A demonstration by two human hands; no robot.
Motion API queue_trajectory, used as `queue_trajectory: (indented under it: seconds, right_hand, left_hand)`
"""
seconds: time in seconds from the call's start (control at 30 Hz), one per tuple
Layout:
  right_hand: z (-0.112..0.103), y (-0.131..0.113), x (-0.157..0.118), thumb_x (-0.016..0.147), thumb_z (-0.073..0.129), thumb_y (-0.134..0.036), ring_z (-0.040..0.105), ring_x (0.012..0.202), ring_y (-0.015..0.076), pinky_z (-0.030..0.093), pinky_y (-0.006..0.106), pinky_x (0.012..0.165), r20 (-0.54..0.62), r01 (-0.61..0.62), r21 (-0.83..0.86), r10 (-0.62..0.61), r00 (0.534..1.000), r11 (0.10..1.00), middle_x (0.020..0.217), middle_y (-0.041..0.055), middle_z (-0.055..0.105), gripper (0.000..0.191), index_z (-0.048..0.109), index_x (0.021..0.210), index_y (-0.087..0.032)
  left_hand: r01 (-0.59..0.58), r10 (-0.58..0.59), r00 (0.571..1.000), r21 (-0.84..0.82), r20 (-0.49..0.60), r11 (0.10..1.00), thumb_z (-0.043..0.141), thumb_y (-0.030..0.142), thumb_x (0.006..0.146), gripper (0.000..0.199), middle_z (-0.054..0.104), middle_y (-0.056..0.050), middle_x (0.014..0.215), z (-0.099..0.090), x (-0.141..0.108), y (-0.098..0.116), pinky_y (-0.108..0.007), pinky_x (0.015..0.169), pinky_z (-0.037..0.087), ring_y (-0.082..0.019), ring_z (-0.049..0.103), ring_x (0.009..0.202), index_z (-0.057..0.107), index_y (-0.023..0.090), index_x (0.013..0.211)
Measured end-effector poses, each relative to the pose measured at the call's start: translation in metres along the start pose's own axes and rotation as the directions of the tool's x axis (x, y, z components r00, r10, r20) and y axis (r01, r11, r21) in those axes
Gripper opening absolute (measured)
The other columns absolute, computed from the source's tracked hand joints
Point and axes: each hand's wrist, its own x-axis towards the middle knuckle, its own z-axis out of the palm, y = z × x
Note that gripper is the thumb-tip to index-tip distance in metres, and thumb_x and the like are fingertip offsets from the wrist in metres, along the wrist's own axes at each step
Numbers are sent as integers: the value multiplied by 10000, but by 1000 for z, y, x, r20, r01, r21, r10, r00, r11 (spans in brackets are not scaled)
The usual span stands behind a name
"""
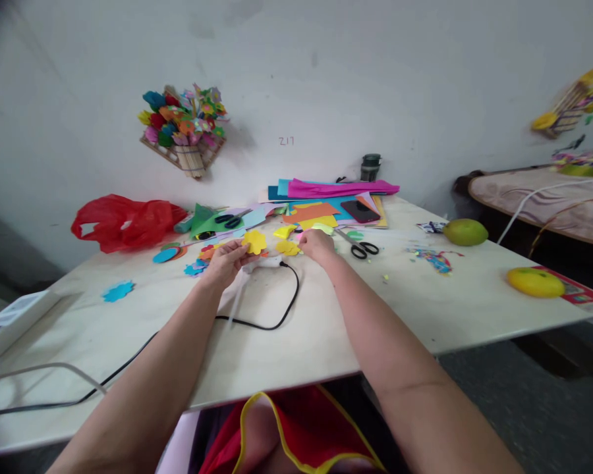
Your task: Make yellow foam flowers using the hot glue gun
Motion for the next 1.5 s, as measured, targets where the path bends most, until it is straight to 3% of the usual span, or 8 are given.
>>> queue_trajectory:
  seconds: [0.07, 0.17, 0.27, 0.4, 0.57, 0.83, 1.27, 1.5]
  right_hand:
    - [0, -3, 2, 675, 599, -223, 615, 735, 171, 453, 258, 658, -56, 27, 245, -13, 998, 969, 776, 61, 683, 140, 693, 756, -159]
    - [-1, -15, -1, 656, 600, -184, 593, 622, 125, 459, 236, 617, -71, 51, 604, -10, 997, 796, 697, 42, 660, 159, 665, 787, -119]
    - [-5, -29, -7, 640, 624, -222, 560, 578, 102, 454, 236, 613, -103, 130, 743, -80, 991, 656, 657, 15, 633, 131, 647, 730, -129]
    - [-4, -43, -14, 658, 627, -303, 540, 616, 112, 439, 248, 621, -177, 248, 730, -175, 969, 637, 637, 2, 599, 158, 643, 687, -148]
    - [3, -50, -17, 665, 641, -299, 542, 769, 139, 435, 276, 701, -300, 398, 675, -261, 917, 621, 770, 25, 598, 128, 640, 657, -171]
    - [7, -54, -20, 675, 638, -259, 529, 815, 143, 426, 282, 722, -289, 416, 674, -301, 909, 611, 817, 34, 576, 93, 642, 646, -170]
    - [13, -56, -17, 662, 637, -211, 527, 782, 139, 430, 261, 674, -280, 399, 617, -284, 917, 678, 807, 25, 586, 32, 642, 656, -181]
    - [6, -57, -20, 702, 608, -276, 535, 787, 139, 422, 265, 690, -286, 404, 624, -286, 915, 669, 820, 34, 598, 121, 637, 650, -171]
  left_hand:
    - [9, -9, 1000, 6, 6, 1000, 725, 258, 621, 259, 673, -42, 733, 1, 0, 0, -291, 700, 536, -139, 648, 656, 609, 120, 807]
    - [28, -28, 999, 27, 16, 999, 730, 276, 619, 298, 680, -57, 773, 3, -2, -1, -266, 681, 533, -136, 648, 671, 608, 112, 835]
    - [41, -43, 999, 52, 27, 998, 732, 283, 618, 312, 683, -74, 794, 4, -2, -1, -269, 657, 533, -158, 654, 700, 602, 105, 838]
    - [64, -67, 997, 63, 38, 996, 739, 279, 608, 309, 684, -84, 783, 7, -3, -1, -274, 643, 534, -177, 658, 715, 600, 98, 817]
    - [87, -91, 994, 60, 64, 994, 741, 286, 605, 311, 682, -78, 746, 9, -3, -2, -274, 624, 533, -171, 654, 683, 609, 100, 817]
    - [73, -79, 993, 63, 90, 995, 738, 305, 604, 309, 681, -84, 770, 10, -3, -3, -271, 628, 533, -172, 650, 702, 621, 100, 803]
    - [69, -75, 993, 64, 91, 996, 736, 297, 607, 287, 676, -85, 763, 10, -2, -5, -317, 667, 537, -193, 656, 714, 613, 105, 783]
    - [64, -70, 992, 61, 106, 996, 722, 299, 630, 306, 680, -96, 765, 10, -3, -4, -317, 664, 539, -209, 662, 738, 618, 96, 834]
